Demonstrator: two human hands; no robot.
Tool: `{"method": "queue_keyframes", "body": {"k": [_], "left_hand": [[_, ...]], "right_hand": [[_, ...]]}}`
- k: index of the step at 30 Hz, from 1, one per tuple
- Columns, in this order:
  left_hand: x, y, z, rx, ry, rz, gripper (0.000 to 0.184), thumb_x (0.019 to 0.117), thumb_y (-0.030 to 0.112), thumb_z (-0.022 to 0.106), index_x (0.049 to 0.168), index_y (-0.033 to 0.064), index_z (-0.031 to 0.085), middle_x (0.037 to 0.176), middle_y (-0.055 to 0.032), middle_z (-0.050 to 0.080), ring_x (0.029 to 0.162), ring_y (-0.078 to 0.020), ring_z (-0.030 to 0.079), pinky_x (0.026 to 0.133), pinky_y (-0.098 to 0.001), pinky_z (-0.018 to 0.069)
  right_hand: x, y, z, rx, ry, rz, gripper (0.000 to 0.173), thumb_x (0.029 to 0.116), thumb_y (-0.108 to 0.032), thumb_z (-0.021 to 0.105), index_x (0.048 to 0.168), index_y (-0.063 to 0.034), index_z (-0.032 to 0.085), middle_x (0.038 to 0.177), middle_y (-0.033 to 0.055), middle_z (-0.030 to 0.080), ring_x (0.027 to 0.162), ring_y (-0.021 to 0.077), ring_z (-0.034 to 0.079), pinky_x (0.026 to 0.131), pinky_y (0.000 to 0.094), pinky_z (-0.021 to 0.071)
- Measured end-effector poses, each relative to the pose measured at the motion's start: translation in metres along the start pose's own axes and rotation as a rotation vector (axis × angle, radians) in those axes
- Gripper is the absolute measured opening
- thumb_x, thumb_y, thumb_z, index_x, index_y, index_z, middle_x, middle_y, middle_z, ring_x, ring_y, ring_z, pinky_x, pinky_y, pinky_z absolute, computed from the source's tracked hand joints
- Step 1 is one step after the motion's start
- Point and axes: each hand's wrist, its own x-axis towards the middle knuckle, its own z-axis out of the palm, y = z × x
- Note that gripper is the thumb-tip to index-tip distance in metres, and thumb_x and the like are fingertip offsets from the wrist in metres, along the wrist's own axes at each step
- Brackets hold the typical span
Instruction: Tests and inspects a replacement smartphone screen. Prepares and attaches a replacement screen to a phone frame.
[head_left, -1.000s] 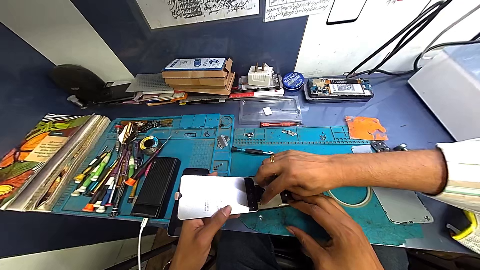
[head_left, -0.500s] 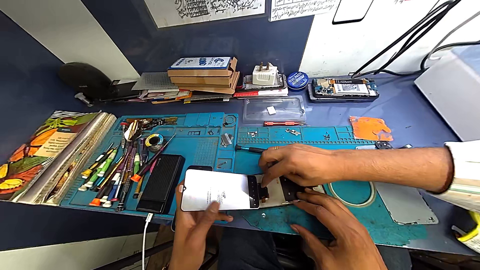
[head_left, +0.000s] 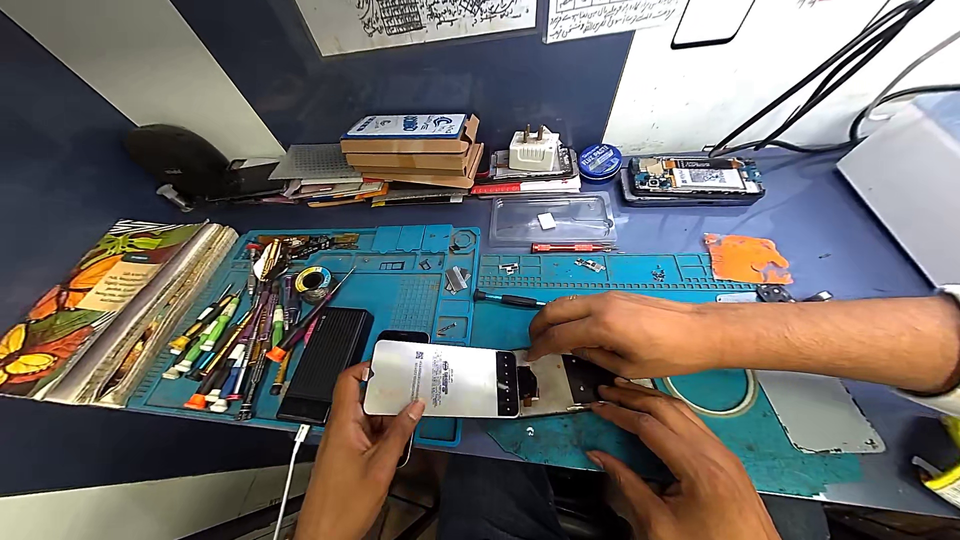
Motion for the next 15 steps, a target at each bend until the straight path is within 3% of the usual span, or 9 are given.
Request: {"method": "queue_keyframes", "body": {"k": [3,5,9,15], "left_hand": [[0.001,-0.005,-0.014,0.325,-0.012,-0.055,0.076,0.0816,0.056,0.074,0.143,0.0171,0.051,0.095,0.0051,0.074,0.062,-0.0091,0.066,0.054,-0.0259,0.0564],[0.002,-0.006,-0.019,0.479,-0.008,-0.072,0.083,0.0782,0.064,0.073,0.144,0.0170,0.055,0.093,0.0053,0.072,0.059,-0.0070,0.061,0.054,-0.0280,0.0542],[0.004,-0.008,-0.022,0.572,0.007,-0.076,0.075,0.0792,0.065,0.072,0.138,0.0184,0.064,0.092,0.0055,0.069,0.059,-0.0067,0.056,0.055,-0.0301,0.0508],[0.004,-0.010,-0.020,0.590,0.017,-0.086,0.081,0.0765,0.059,0.078,0.144,0.0185,0.060,0.089,0.0062,0.069,0.061,-0.0064,0.058,0.056,-0.0285,0.0513]], "right_hand": [[-0.001,0.001,0.001,-0.005,0.001,0.001,0.032,0.0927,-0.035,0.071,0.120,-0.0185,0.076,0.132,0.0015,0.069,0.134,0.0188,0.057,0.111,0.0394,0.0484],[-0.001,0.001,0.001,-0.005,0.002,0.006,0.032,0.0926,-0.035,0.071,0.120,-0.0181,0.076,0.132,0.0018,0.069,0.134,0.0192,0.057,0.112,0.0398,0.0483],[-0.002,0.001,0.001,-0.013,-0.002,0.011,0.032,0.0932,-0.036,0.071,0.119,-0.0184,0.076,0.132,0.0022,0.069,0.133,0.0193,0.058,0.112,0.0403,0.0481],[-0.005,-0.001,0.002,-0.002,-0.030,0.072,0.034,0.0933,-0.036,0.072,0.122,-0.0184,0.076,0.136,0.0027,0.067,0.132,0.0181,0.058,0.108,0.0403,0.0513]]}}
